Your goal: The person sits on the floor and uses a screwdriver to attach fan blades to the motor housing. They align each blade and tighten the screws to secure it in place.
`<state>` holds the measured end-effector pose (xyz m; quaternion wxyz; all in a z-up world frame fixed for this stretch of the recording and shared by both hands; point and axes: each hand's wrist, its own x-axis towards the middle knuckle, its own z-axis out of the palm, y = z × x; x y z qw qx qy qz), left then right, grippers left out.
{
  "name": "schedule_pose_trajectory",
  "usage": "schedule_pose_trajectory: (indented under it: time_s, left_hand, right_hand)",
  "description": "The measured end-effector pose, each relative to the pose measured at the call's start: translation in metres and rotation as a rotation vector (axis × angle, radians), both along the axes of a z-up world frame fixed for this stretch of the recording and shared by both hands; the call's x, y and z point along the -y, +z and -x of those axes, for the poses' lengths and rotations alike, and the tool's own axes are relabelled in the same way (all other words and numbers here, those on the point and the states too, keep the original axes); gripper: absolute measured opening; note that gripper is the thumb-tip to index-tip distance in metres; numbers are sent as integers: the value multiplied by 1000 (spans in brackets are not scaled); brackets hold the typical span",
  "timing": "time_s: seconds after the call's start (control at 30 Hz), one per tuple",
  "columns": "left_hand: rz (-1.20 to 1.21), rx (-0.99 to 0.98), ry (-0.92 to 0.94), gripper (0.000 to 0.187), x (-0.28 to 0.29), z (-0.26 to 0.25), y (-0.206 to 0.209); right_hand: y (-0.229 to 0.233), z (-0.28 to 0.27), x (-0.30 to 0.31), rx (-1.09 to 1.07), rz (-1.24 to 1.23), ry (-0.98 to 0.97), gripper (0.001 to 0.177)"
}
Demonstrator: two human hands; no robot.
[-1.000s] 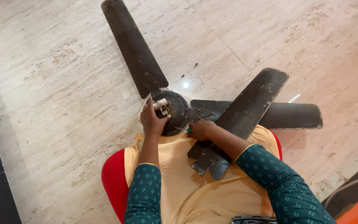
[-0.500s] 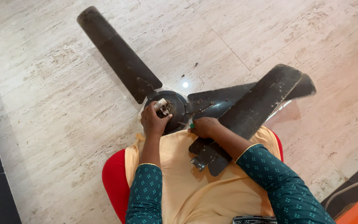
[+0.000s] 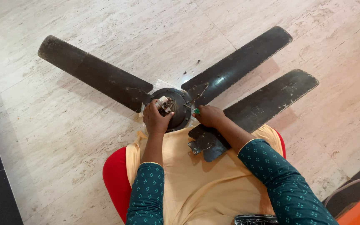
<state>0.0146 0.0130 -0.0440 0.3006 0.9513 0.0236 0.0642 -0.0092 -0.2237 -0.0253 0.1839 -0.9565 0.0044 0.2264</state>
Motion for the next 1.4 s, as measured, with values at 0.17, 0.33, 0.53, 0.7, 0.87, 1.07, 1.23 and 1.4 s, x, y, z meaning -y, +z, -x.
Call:
schedule_pose_trajectory:
  time_s: [0.17,0.33,0.53,0.7,0.87,1.07,1.23,1.4]
  left_hand:
    - [19,25,-23,93,0,0,-3]
    - [185,76,-79,95,-6,-5,-3]
    - [659,49,-66,72,-12,-18,-14]
    - [749,5,30,53,-12,-25,-27]
    - [638,88,22,46,-12,-26,-36]
    - [583,171,-7,41,-12,-25,-32]
    - [517,182,-62,44,-10,-20,-21]
    - [439,211,-68,49,-7,-17,-14]
  right_hand:
    - [12,-7,-1,-23,24,-32,53]
    - [17,-7,-5,-109,28,-33,61]
    - [6,-1,-9,-119,-2,-17,64]
    - [6,-3,-9,-107,4,-14,62]
    - [9,-11,-1,-128,95,-102,49]
    - [9,-18,21,-127,133,-190,56]
    - [3,-18,24,-123,98,-211,59]
    - [-4,-18,24,-95,38,-227,58]
